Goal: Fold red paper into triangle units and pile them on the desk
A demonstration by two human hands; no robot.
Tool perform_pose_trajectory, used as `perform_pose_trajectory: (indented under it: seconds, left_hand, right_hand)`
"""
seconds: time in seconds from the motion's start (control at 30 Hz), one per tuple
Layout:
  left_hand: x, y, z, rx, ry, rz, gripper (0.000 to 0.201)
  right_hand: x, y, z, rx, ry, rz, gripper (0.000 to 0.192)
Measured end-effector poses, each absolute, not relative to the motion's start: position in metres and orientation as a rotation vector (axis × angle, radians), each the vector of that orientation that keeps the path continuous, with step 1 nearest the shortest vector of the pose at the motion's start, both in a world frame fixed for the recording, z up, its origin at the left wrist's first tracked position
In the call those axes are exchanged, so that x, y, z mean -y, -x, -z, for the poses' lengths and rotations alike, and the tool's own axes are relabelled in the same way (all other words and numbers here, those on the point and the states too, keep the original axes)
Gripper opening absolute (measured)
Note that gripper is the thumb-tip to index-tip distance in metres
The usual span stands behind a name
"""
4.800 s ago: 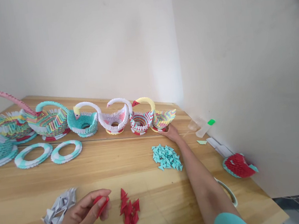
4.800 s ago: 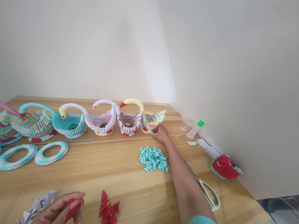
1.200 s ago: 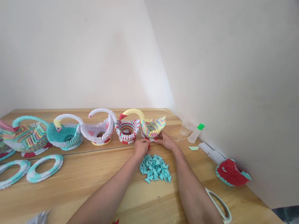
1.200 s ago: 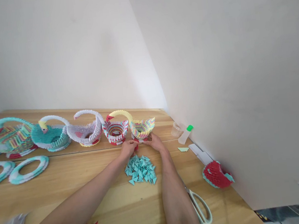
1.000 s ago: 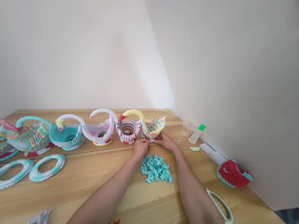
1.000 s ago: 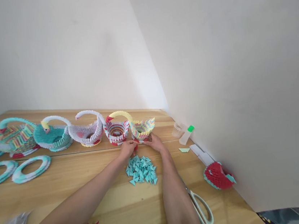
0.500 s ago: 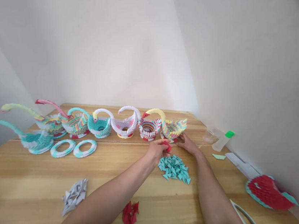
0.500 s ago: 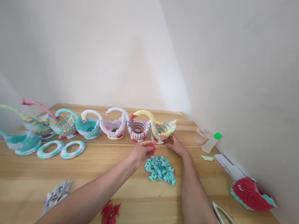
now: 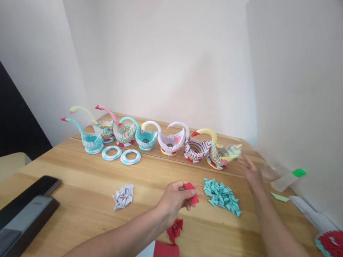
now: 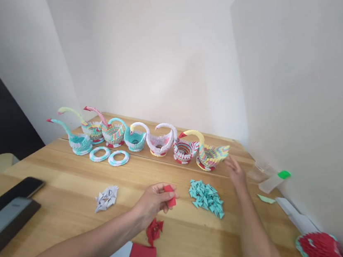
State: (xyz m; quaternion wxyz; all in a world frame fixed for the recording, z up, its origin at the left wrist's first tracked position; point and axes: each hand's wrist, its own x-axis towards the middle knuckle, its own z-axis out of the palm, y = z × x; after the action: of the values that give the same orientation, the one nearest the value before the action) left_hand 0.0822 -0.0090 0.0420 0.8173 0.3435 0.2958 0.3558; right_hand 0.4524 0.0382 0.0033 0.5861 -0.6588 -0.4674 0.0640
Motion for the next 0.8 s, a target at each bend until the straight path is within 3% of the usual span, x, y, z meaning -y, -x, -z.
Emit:
perform_pose_trajectory:
  seconds: [0.23, 0.47, 0.8]
  left_hand:
    - [0.01, -0.033, -0.036, -0.641, -0.768, -0.761, 0.031]
    - [0.009, -0.014, -0.026, -0.616, -0.773, -0.741, 0.031]
    - [0.006, -0.005, -0.022, -0.669, -0.775, -0.735, 0.046]
  right_hand:
    - [0.014, -0.394, -0.045, 1.01, 1.39, 0.085, 0.048]
    - [0.055, -0.372, -0.037, 0.89, 1.487, -0.002, 0.046]
    - [0.064, -0.311, -0.021, 1.225, 1.569, -0.089, 0.033]
